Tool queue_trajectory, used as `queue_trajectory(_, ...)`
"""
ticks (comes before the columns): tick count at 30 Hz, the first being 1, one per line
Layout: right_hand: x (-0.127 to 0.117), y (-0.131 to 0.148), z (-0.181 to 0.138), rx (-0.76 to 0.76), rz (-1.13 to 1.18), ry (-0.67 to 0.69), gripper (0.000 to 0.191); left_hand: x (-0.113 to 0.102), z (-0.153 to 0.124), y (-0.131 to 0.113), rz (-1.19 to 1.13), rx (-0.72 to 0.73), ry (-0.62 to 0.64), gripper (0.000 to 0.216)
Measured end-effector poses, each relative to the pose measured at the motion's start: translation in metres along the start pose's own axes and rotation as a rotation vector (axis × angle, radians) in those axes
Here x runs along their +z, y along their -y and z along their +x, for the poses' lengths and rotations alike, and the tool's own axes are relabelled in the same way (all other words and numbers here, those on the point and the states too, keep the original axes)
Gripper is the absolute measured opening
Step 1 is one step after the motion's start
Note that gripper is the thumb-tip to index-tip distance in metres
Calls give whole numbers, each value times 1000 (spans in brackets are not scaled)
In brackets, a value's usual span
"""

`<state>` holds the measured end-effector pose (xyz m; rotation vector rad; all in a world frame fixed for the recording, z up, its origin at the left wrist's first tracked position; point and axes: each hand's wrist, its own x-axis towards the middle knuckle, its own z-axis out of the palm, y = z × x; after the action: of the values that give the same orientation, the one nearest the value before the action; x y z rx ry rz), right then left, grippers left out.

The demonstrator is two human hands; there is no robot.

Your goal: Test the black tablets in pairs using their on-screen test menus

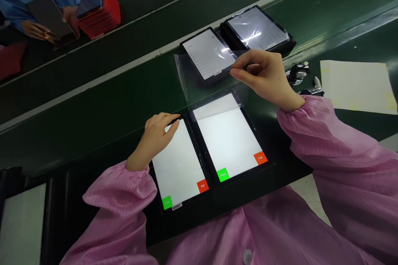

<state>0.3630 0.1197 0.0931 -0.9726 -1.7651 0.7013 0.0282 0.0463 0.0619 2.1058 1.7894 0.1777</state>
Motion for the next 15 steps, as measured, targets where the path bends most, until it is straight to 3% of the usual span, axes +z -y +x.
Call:
queue_trajectory(10, -2, 3, 18, -60, 17, 1, 32, 0, 4, -3, -37, 7, -98, 38)
queue_trajectory(15, 0, 6, 28, -83, 21, 5, 29, 0, 0, -1, -61, 74, -162, 31)
